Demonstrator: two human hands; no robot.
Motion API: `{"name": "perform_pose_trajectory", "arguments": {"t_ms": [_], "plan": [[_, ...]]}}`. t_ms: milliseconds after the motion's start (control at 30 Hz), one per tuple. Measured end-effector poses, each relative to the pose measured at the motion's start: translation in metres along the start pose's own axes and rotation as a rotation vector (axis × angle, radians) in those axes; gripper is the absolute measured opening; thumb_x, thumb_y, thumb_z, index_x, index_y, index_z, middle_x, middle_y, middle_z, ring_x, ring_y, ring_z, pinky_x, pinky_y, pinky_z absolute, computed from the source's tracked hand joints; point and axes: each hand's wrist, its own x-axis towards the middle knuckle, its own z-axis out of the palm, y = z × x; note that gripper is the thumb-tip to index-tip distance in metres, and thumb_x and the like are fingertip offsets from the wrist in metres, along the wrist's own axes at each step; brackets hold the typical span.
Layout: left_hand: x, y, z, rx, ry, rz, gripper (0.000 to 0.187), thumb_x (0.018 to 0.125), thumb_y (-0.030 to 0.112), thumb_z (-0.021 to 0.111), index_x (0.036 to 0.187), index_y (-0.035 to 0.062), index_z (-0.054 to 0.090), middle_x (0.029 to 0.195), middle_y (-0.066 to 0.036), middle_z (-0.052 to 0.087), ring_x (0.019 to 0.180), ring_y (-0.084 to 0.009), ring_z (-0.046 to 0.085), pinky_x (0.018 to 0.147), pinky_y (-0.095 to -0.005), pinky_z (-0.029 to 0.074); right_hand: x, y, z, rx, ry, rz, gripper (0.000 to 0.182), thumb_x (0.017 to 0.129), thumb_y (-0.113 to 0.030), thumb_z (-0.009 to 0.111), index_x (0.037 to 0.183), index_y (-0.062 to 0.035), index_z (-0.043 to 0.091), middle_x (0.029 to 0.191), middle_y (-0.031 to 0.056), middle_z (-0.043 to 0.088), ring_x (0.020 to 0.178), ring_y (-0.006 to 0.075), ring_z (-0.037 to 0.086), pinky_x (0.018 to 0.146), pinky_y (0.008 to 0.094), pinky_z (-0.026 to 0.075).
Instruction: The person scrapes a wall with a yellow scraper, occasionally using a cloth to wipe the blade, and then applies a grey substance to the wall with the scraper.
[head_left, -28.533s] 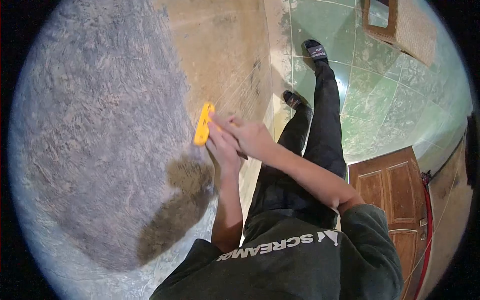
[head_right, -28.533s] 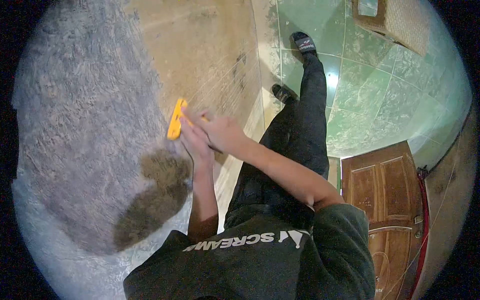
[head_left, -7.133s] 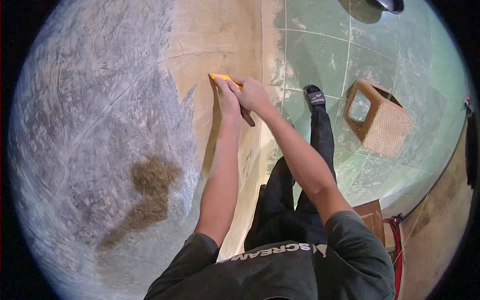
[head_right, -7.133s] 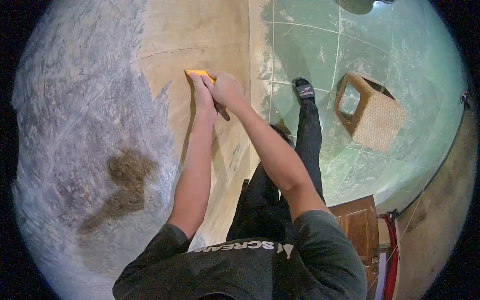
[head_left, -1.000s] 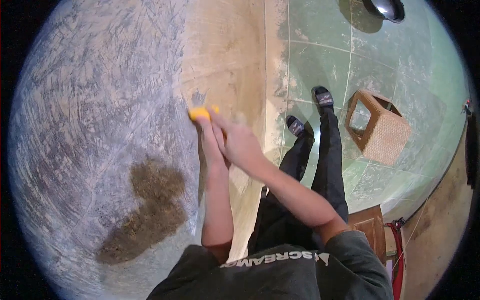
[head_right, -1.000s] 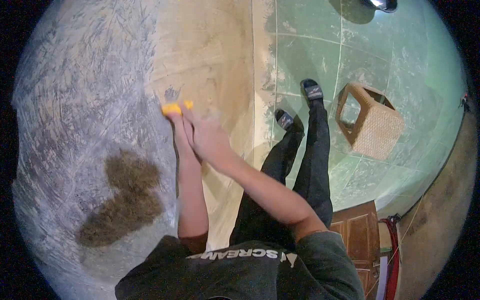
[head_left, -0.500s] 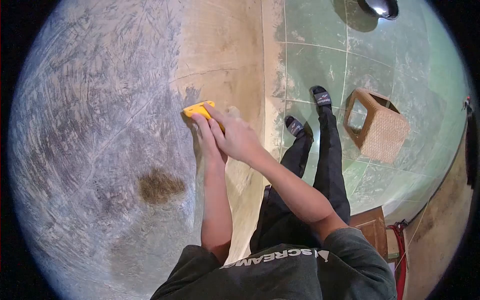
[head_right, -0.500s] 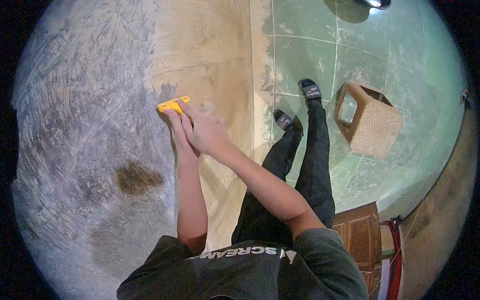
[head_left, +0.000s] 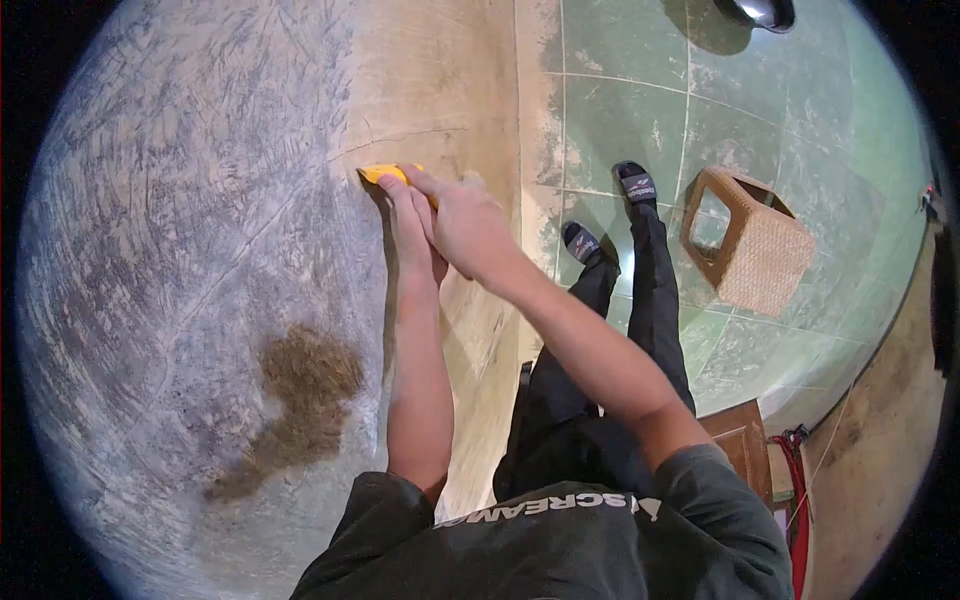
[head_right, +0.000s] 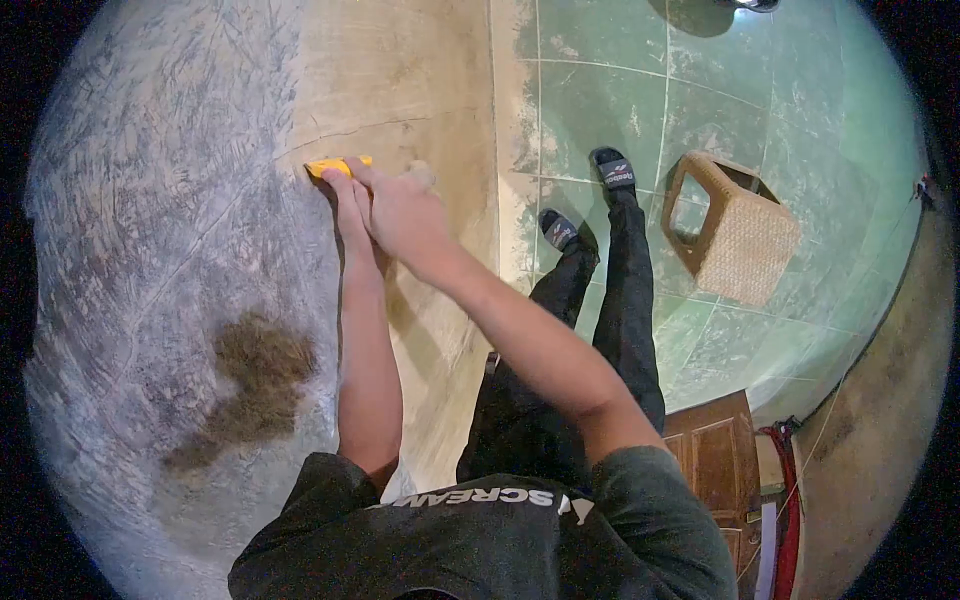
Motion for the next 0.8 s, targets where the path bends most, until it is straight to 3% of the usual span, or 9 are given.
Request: {"name": "perform_pose_trajectory", "arguments": {"t_ms": [33,133,167,333,400,433,567,633,800], "plan": [[0.007,-0.004,-0.009,0.326,-0.022,-0.038,0.080,0.096,0.072,0.026,0.140,0.0073,0.040,0.127,-0.011,0.054,0.118,-0.0241,0.054,0.098,-0.0336,0.047,0.002,0.003,-0.001,0.004,-0.002,0.000,0.039,0.098,-0.034,0.047,0.131,-0.0192,0.061,0.090,0.0238,0.068,0.085,0.0422,0.064,0.077,0.0467,0.053],[-0.009,0.002,0.009,0.151,-0.048,-0.093,0.080,0.095,0.072,0.030,0.141,0.0067,0.040,0.130,-0.011,0.051,0.119,-0.0229,0.052,0.099,-0.0340,0.045,0.006,0.010,-0.001,0.144,0.002,0.016,0.039,0.098,-0.034,0.047,0.131,-0.0190,0.061,0.092,0.0259,0.067,0.089,0.0426,0.064,0.079,0.0466,0.052],[-0.011,-0.003,0.006,0.419,0.036,0.015,0.079,0.095,0.071,0.034,0.139,0.0059,0.043,0.128,-0.009,0.053,0.116,-0.0206,0.053,0.097,-0.0331,0.045,0.000,0.013,-0.001,0.123,0.021,0.010,0.040,0.098,-0.034,0.047,0.133,-0.0197,0.060,0.094,0.0265,0.066,0.090,0.0430,0.064,0.079,0.0477,0.052],[-0.044,-0.008,-0.026,0.433,0.089,0.041,0.077,0.096,0.069,0.036,0.135,0.0036,0.048,0.127,-0.008,0.053,0.112,-0.0185,0.053,0.095,-0.0330,0.045,-0.047,0.011,0.006,0.094,0.063,-0.008,0.042,0.098,-0.034,0.047,0.137,-0.0219,0.055,0.096,0.0273,0.065,0.089,0.0440,0.064,0.079,0.0497,0.052],[-0.051,-0.006,-0.038,0.386,0.189,0.117,0.077,0.096,0.068,0.037,0.135,0.0034,0.049,0.125,-0.007,0.054,0.111,-0.0183,0.054,0.094,-0.0321,0.044,-0.056,0.003,0.014,0.077,0.038,-0.074,0.046,0.098,-0.038,0.043,0.141,-0.0225,0.051,0.092,0.0237,0.066,0.085,0.0408,0.066,0.076,0.0498,0.053],[-0.047,-0.005,-0.047,0.317,0.147,0.164,0.076,0.095,0.069,0.038,0.133,0.0031,0.051,0.118,-0.006,0.058,0.105,-0.0174,0.056,0.090,-0.0312,0.046,-0.059,-0.003,0.018,0.127,0.044,-0.081,0.044,0.099,-0.038,0.044,0.139,-0.0226,0.053,0.085,0.0244,0.066,0.080,0.0408,0.066,0.072,0.0496,0.054],[-0.028,0.014,-0.043,0.387,0.117,0.067,0.075,0.096,0.068,0.038,0.130,0.0034,0.054,0.109,-0.005,0.060,0.096,-0.0158,0.058,0.085,-0.0308,0.047,-0.040,-0.022,0.015,0.126,-0.087,0.064,0.041,0.098,-0.033,0.049,0.137,-0.0238,0.056,0.090,0.0243,0.064,0.083,0.0424,0.064,0.073,0.0482,0.053],[-0.010,0.011,-0.041,0.390,0.099,0.059,0.075,0.096,0.068,0.038,0.130,0.0034,0.054,0.109,-0.005,0.060,0.097,-0.0159,0.058,0.085,-0.0308,0.047,-0.027,-0.022,0.019,0.070,0.132,0.007,0.039,0.098,-0.035,0.050,0.135,-0.0241,0.059,0.080,0.0229,0.065,0.074,0.0414,0.063,0.071,0.0475,0.054],[-0.012,0.011,-0.011,0.428,0.071,0.041,0.075,0.096,0.068,0.037,0.130,0.0035,0.053,0.111,-0.005,0.059,0.098,-0.0162,0.057,0.087,-0.0306,0.047,-0.004,-0.012,0.002,-0.004,0.090,-0.023,0.038,0.098,-0.036,0.048,0.132,-0.0230,0.061,0.080,0.0244,0.065,0.073,0.0424,0.064,0.071,0.0481,0.053]]}}
